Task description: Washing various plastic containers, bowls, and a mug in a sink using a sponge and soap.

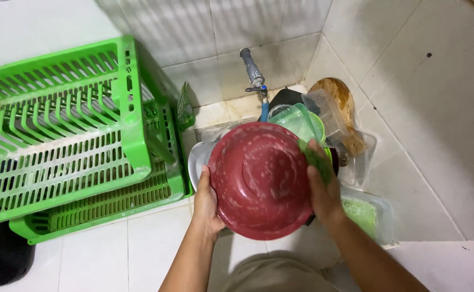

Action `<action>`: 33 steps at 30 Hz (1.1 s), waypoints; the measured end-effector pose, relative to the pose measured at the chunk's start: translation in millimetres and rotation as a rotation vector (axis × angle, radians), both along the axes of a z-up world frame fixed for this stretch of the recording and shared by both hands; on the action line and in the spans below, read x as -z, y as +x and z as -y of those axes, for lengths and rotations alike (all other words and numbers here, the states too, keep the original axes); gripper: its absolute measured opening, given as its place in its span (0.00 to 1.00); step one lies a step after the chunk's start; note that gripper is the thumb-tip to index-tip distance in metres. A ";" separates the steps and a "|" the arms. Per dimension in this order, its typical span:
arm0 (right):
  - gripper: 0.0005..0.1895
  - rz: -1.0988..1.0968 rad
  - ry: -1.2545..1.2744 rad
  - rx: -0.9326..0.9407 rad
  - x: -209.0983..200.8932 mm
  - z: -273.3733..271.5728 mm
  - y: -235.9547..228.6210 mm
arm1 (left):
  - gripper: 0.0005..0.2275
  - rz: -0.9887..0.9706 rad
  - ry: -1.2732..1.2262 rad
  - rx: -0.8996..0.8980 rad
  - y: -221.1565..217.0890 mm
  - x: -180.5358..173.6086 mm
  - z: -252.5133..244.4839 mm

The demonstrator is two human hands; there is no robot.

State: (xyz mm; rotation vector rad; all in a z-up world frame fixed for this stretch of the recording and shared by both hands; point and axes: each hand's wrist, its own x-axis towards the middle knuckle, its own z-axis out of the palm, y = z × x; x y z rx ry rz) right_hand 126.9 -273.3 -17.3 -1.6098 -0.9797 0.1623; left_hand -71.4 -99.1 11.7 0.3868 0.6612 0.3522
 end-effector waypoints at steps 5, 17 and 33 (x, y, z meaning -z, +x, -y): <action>0.29 -0.270 -0.098 0.089 -41.1 -8.5 11.8 | 0.32 -0.033 0.078 0.075 -4.2 10.7 3.6; 0.17 -0.168 0.061 0.118 -85.4 -3.9 16.3 | 0.25 -0.113 0.684 -0.285 12.4 84.7 17.1; 0.07 0.669 0.156 -0.519 -99.5 25.6 -10.7 | 0.25 -0.029 -0.013 0.176 -26.6 19.5 42.8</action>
